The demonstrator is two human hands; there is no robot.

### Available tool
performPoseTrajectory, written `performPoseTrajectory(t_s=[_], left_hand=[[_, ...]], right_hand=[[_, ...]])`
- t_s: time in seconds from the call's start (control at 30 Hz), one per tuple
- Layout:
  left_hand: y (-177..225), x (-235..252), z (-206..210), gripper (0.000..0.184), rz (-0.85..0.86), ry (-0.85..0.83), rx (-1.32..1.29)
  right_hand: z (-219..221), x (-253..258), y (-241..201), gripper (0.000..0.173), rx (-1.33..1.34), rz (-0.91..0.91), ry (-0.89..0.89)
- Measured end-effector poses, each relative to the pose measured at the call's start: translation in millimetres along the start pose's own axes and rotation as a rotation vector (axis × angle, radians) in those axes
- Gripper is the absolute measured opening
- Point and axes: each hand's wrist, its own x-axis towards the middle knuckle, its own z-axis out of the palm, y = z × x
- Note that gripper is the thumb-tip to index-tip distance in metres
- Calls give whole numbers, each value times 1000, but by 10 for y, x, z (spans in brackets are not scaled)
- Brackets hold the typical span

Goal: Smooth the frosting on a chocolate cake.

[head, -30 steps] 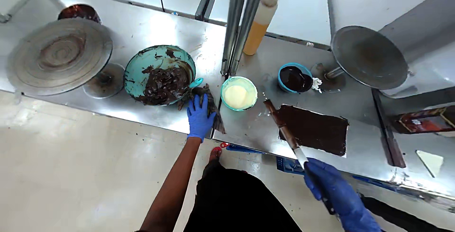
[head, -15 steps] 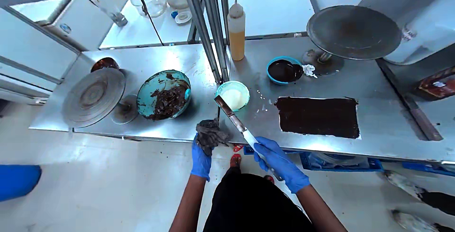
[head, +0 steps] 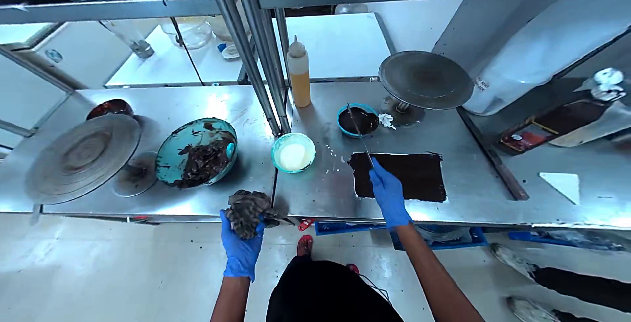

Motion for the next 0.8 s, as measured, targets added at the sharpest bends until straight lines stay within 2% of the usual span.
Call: performPoseTrajectory(t_s=[0.1,0.17,0.3,0.4,0.47,0.53,0.63,0.73,0.8], left_hand=[[80,46,60,67,15,0,-15],[114,45,77,67,22,-11,-16],[102,37,55,66,36,1,-21],[79,-3,5,65,30,35,-32],[81,-40,-3,66,28,58,-36],[60,-87,11,65,38,64,-26],[-50,-185,49,64,70,6,3],[-221,-303,117,65,93,-118,115],[-316,-359,158,57,134,-208,373]], right_hand=[[105,297,316,44,-324,21,82],[174,323,443,45,-434,82,94],[90,-64,566,45,-547,111,109],[-141,-537,561,43,-522,109,75],[-231,-776,523,41,-344,19,50],[-182,-917,302,39,-55,-30,-75],[128,-970,-385,32,278,87,-436],[659,-955,-916,32,222,132,-715],[980,-981,-1154,32,120,137,-812]])
